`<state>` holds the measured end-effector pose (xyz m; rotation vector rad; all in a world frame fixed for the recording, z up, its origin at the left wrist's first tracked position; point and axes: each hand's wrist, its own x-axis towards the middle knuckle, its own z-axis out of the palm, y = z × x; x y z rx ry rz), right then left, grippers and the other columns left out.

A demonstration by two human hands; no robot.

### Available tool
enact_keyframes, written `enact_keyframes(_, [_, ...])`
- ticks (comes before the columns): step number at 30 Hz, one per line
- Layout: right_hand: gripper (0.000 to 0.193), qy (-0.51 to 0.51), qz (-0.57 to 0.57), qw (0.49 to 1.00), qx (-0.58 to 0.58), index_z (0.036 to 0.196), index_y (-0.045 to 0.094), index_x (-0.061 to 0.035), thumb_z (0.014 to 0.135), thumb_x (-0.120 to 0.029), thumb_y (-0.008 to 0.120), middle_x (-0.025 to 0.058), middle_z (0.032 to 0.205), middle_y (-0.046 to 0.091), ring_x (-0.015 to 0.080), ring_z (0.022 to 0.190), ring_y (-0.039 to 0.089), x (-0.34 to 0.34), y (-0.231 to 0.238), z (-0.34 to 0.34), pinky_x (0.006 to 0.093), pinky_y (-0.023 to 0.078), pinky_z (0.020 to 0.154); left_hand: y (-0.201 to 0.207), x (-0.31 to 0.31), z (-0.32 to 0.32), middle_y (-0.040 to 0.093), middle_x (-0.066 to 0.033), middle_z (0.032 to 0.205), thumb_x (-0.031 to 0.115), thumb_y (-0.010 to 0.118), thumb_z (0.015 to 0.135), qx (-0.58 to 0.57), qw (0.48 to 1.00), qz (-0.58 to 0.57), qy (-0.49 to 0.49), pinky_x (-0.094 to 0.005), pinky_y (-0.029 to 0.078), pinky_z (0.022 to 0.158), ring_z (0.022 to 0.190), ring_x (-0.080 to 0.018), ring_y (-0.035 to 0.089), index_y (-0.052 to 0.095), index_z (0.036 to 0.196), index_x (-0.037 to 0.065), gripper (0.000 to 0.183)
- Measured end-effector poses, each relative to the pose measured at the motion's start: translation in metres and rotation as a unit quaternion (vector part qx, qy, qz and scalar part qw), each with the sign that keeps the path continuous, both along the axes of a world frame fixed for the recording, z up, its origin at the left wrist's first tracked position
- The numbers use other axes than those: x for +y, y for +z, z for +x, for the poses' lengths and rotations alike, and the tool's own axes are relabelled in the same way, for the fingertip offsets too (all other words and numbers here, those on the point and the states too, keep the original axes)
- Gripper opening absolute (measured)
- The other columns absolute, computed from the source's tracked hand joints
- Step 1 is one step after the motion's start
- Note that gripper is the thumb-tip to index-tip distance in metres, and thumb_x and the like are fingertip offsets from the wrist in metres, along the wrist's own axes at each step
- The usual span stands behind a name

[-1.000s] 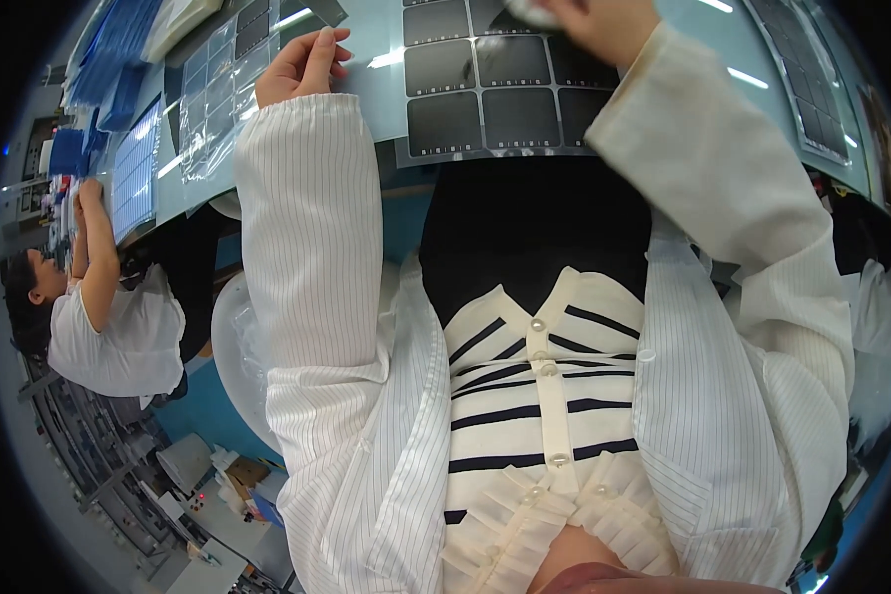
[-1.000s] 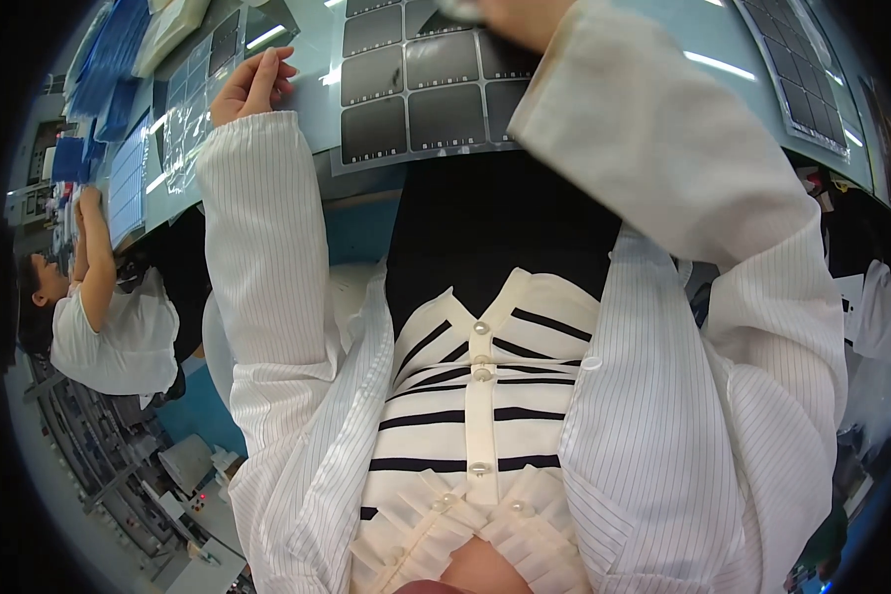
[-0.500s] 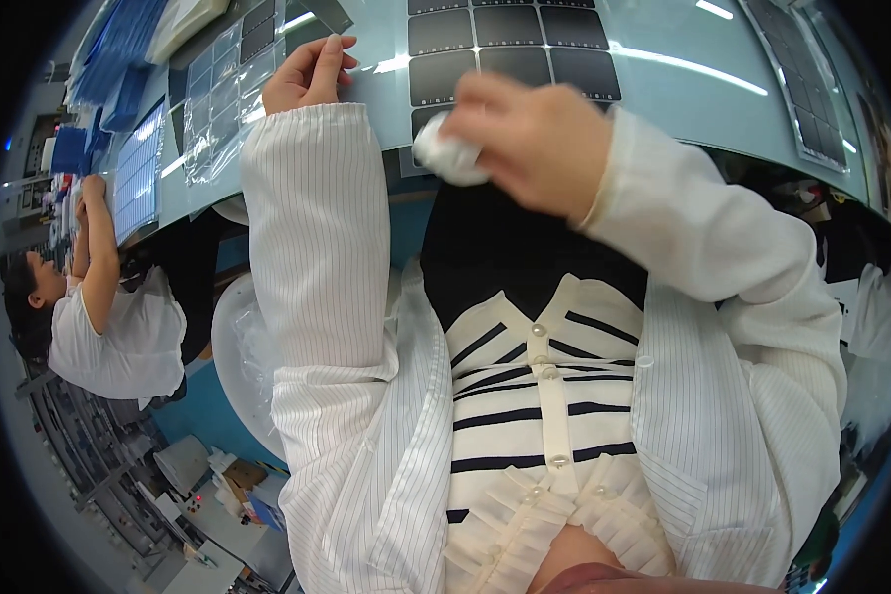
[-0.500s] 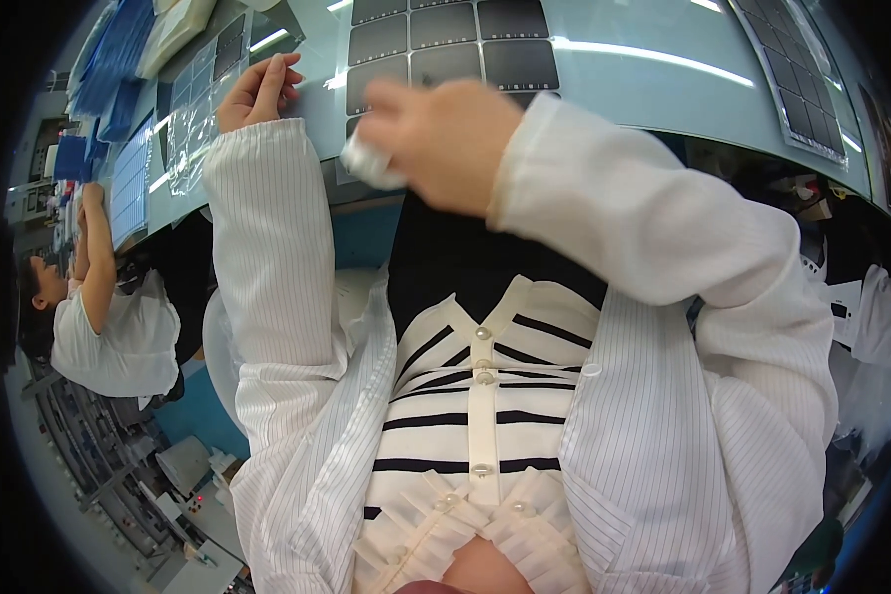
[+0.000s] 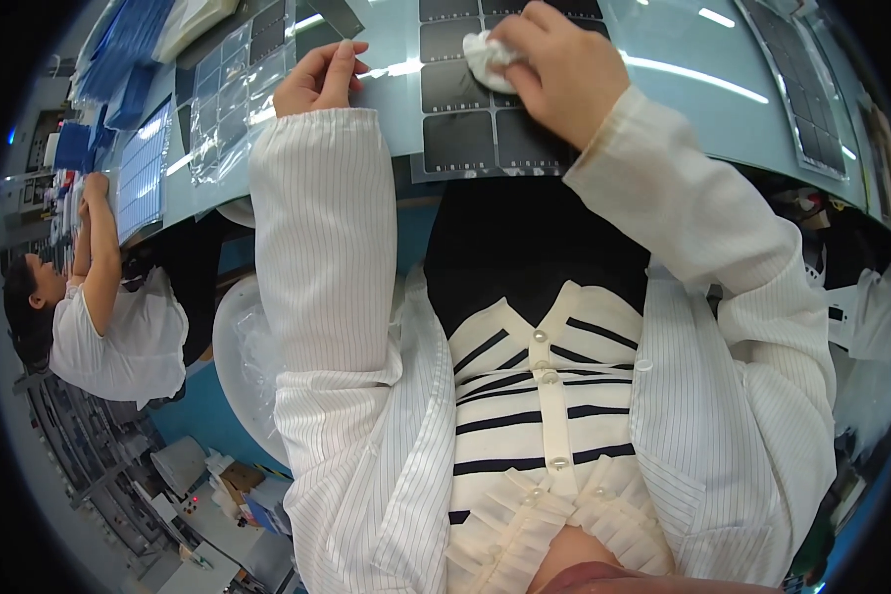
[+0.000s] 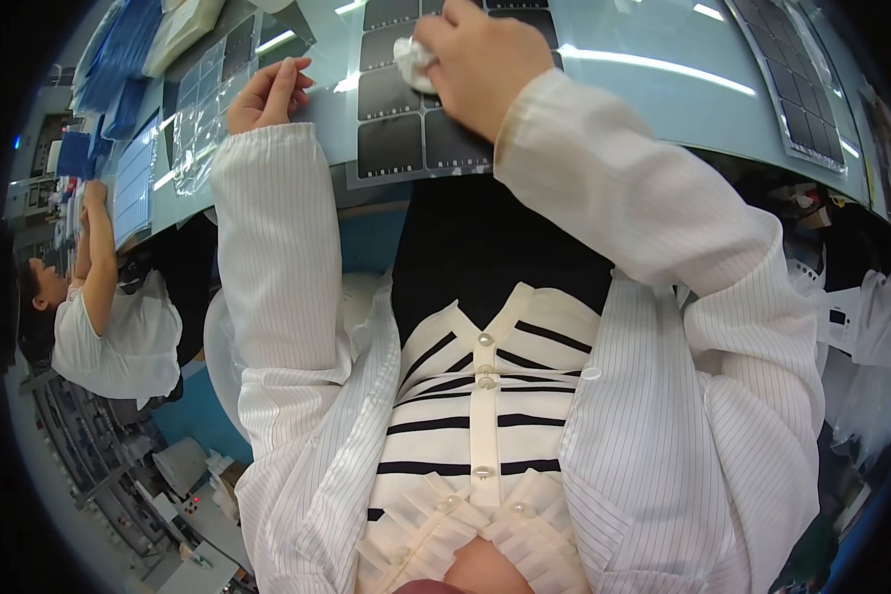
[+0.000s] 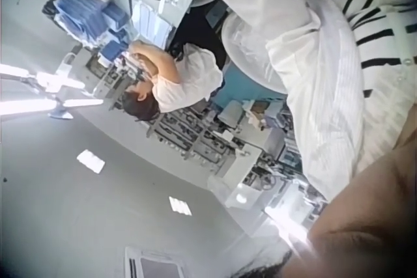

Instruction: The recorder is inspecting and cleaning individual solar cell panels using a wipe and cleaning solution.

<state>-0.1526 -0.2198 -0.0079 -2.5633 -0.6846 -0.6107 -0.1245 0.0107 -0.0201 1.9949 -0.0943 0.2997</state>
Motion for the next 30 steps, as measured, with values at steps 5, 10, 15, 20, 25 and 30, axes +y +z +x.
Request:
enact_keyframes(5, [0.018, 0.185, 0.007, 0.981, 0.058, 0.085, 0.056, -0.0065, 0.068, -0.006, 0.061, 0.0076, 0.083, 0.051, 0.0234, 0.059, 0.059, 0.033, 0.012, -0.052, 0.0338, 0.049, 0.051, 0.001, 0.009, 0.007, 0.058, -0.0002, 0.074, 0.022, 0.056, 0.089, 0.040, 0.998, -0.036, -0.012, -0.0191, 0.040, 0.061, 0.068, -0.0052, 0.049, 0.066, 0.094, 0.004, 0.021])
enact_keyframes(10, [0.021, 0.002, 0.012, 0.999, 0.045, 0.087, 0.055, -0.0061, 0.068, -0.009, 0.062, 0.0083, 0.084, 0.050, 0.0242, 0.061, 0.061, 0.014, 0.012, -0.030, 0.0334, 0.049, 0.052, 0.000, 0.008, 0.003, 0.059, -0.0006, 0.074, 0.017, 0.057, 0.087, 0.017, 0.999, 0.023, -0.037, -0.0194, 0.037, 0.055, 0.066, -0.0068, 0.051, 0.065, 0.095, 0.005, 0.016])
enact_keyframes(15, [0.015, 0.119, 0.058, 0.991, 0.019, 0.083, 0.051, -0.0038, 0.073, -0.013, 0.057, 0.0118, 0.085, 0.049, 0.0232, 0.055, 0.059, 0.044, 0.005, -0.069, 0.0335, 0.047, 0.047, 0.008, 0.001, -0.001, 0.055, -0.0072, 0.117, 0.005, 0.055, 0.081, -0.087, 0.973, 0.164, -0.138, -0.0223, 0.044, 0.063, 0.103, -0.0167, 0.052, 0.058, 0.116, 0.010, 0.036])
enact_keyframes(20, [0.017, 0.105, -0.007, 0.993, 0.054, 0.084, 0.053, -0.0025, 0.071, -0.010, 0.060, 0.0135, 0.091, 0.050, 0.0226, 0.059, 0.062, 0.026, 0.008, -0.067, 0.0322, 0.049, 0.051, 0.006, 0.000, 0.004, 0.053, -0.0119, 0.122, 0.004, 0.057, 0.075, -0.163, 0.917, 0.277, -0.237, -0.0353, 0.034, 0.097, 0.115, -0.0283, 0.044, 0.049, 0.127, 0.011, 0.053])
enact_keyframes(25, [0.020, 0.002, -0.049, 0.998, 0.042, 0.084, 0.053, -0.0020, 0.068, -0.009, 0.062, 0.0134, 0.089, 0.050, 0.0236, 0.060, 0.062, -0.027, 0.007, -0.065, 0.0313, 0.050, 0.050, 0.012, -0.006, -0.002, 0.053, -0.0116, 0.120, 0.004, 0.058, 0.072, -0.102, 0.931, 0.280, -0.210, -0.0356, 0.033, 0.098, 0.115, -0.0289, 0.043, 0.048, 0.128, 0.012, 0.057])
enact_keyframes(30, [0.013, 0.009, 0.041, 0.999, 0.028, 0.083, 0.055, -0.0018, 0.074, -0.011, 0.058, 0.0131, 0.086, 0.051, 0.0254, 0.060, 0.062, 0.009, 0.005, -0.077, 0.0340, 0.049, 0.049, 0.019, -0.012, -0.004, 0.049, -0.0103, 0.124, 0.003, 0.056, 0.072, -0.100, 0.928, 0.276, -0.231, -0.0342, 0.030, 0.101, 0.116, -0.0269, 0.042, 0.049, 0.127, 0.009, 0.056])
